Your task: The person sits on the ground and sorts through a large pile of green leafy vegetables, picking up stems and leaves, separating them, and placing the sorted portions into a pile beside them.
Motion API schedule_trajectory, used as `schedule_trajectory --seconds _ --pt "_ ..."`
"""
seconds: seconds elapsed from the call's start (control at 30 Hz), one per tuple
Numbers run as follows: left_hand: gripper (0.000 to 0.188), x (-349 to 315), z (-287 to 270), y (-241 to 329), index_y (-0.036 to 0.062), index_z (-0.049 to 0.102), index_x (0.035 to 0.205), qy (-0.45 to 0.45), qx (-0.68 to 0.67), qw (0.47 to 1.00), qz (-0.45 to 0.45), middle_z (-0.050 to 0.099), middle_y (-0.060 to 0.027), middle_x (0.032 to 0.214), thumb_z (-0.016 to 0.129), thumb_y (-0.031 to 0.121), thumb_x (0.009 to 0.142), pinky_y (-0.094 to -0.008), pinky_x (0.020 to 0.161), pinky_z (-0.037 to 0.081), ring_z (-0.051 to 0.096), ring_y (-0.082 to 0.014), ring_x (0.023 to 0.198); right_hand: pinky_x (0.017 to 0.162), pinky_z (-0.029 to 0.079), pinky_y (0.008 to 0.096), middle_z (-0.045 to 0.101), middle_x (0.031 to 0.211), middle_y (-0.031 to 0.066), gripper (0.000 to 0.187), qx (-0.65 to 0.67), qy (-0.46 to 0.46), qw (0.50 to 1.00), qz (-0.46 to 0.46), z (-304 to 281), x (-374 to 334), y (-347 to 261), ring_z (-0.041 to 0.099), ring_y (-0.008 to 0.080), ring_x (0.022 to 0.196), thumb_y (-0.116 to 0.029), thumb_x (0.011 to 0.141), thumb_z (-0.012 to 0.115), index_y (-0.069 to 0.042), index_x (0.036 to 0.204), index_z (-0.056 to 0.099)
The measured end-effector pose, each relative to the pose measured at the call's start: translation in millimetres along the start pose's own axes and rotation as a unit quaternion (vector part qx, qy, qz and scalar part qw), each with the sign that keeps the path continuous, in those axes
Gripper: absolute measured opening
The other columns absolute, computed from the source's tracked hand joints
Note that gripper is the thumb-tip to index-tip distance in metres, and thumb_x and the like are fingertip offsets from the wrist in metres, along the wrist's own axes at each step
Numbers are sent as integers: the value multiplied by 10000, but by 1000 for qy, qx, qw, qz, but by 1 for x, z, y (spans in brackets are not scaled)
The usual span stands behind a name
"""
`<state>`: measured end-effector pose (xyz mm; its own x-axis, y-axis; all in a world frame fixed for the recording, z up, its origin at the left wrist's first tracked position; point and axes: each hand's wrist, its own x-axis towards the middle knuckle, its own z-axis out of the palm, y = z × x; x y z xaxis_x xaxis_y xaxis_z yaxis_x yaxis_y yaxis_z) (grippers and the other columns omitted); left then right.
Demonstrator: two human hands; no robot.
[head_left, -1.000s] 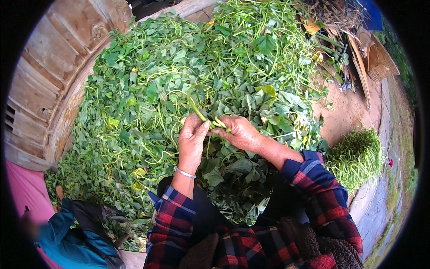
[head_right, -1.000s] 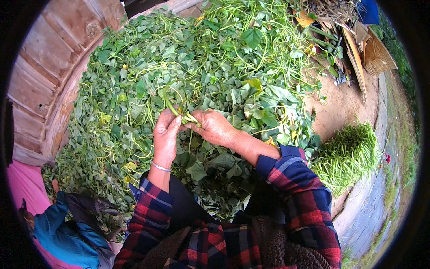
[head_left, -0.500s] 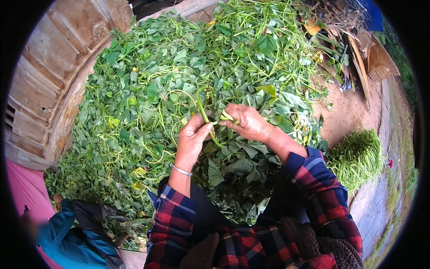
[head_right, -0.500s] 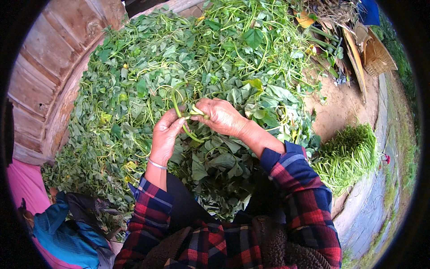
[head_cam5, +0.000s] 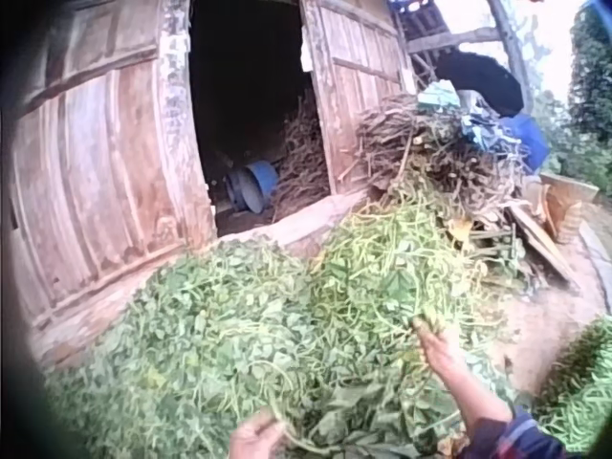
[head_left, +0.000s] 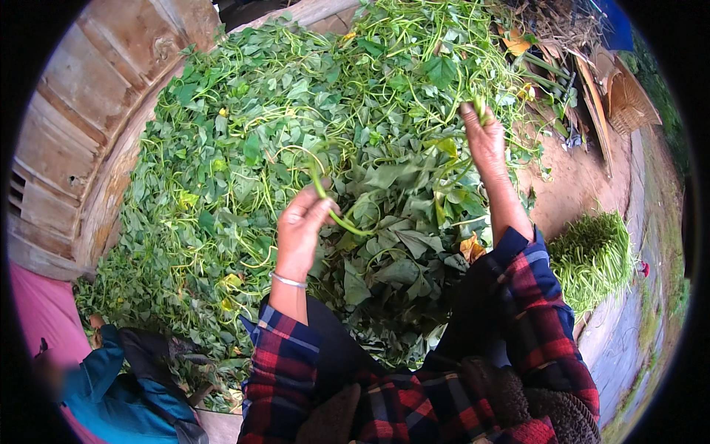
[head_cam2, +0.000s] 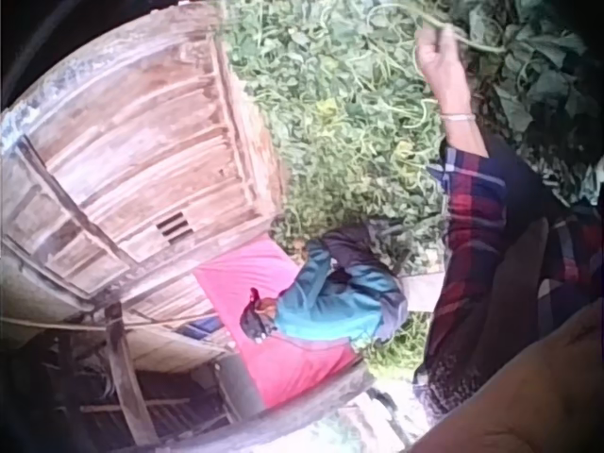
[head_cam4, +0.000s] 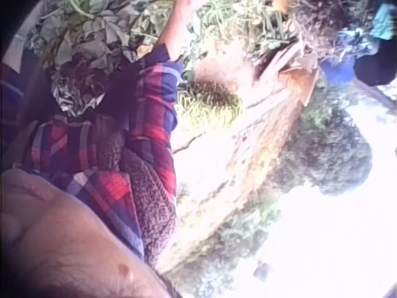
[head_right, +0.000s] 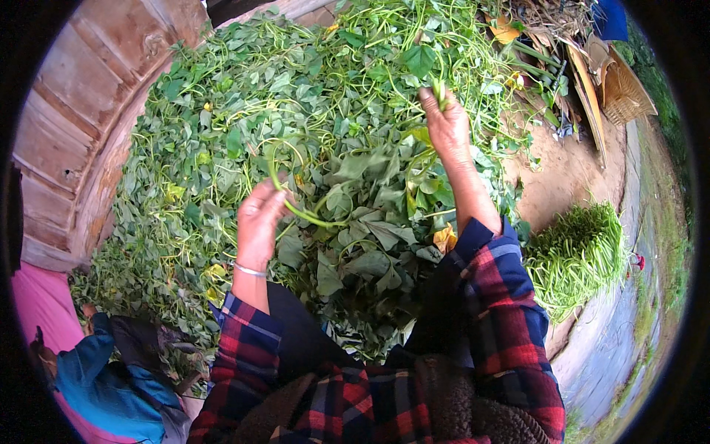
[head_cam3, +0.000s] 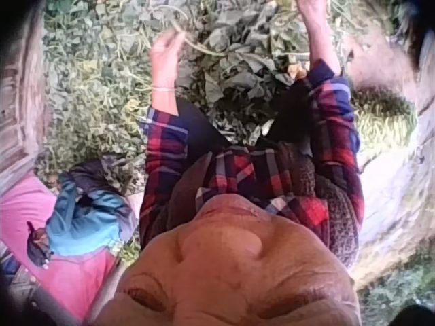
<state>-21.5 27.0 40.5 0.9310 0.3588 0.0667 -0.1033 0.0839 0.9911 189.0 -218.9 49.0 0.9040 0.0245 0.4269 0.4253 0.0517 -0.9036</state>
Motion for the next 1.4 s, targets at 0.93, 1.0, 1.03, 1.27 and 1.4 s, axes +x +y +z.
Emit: schedule_trajectory --seconds 0.93,1.0,1.03,1.27,1.4 --pt "293 0 18 -22 9 504 1159 -55 44 997 -24 597 -42 1000 548 58 873 -234 725 476 561 -97 890 708 481 335 624 827 149 174 -13 -304 952 35 97 -112 -27 614 269 765 -149 840 603 -34 971 592" --pt "335 0 26 -30 -14 484 1163 -71 60 995 23 601 -54 987 574 4 840 -246 760 470 569 -108 889 703 482 332 626 828 147 180 -12 -279 957 73 99 -112 -25 612 252 761 -141 846 598 -27 985 583" --pt "348 -1 29 -30 -18 481 1164 -68 75 994 49 603 -58 979 586 -2 832 -251 759 473 575 -111 877 704 482 331 631 829 138 186 -14 -268 960 81 100 -111 -22 611 229 757 -143 850 596 -27 995 580" --pt "196 -3 28 -23 -23 560 1037 -31 63 996 49 591 -38 832 575 62 862 -235 643 476 546 -92 701 746 484 313 640 868 79 224 -8 -446 892 69 78 -80 -34 613 170 783 -182 837 622 -54 1018 590" --pt "201 -4 27 -18 -18 592 1002 -47 61 997 -1 583 -39 767 570 136 875 -241 592 465 543 -105 644 712 464 369 591 834 67 195 -239 -390 865 -204 70 -74 -29 603 279 807 -141 762 619 -78 944 588"
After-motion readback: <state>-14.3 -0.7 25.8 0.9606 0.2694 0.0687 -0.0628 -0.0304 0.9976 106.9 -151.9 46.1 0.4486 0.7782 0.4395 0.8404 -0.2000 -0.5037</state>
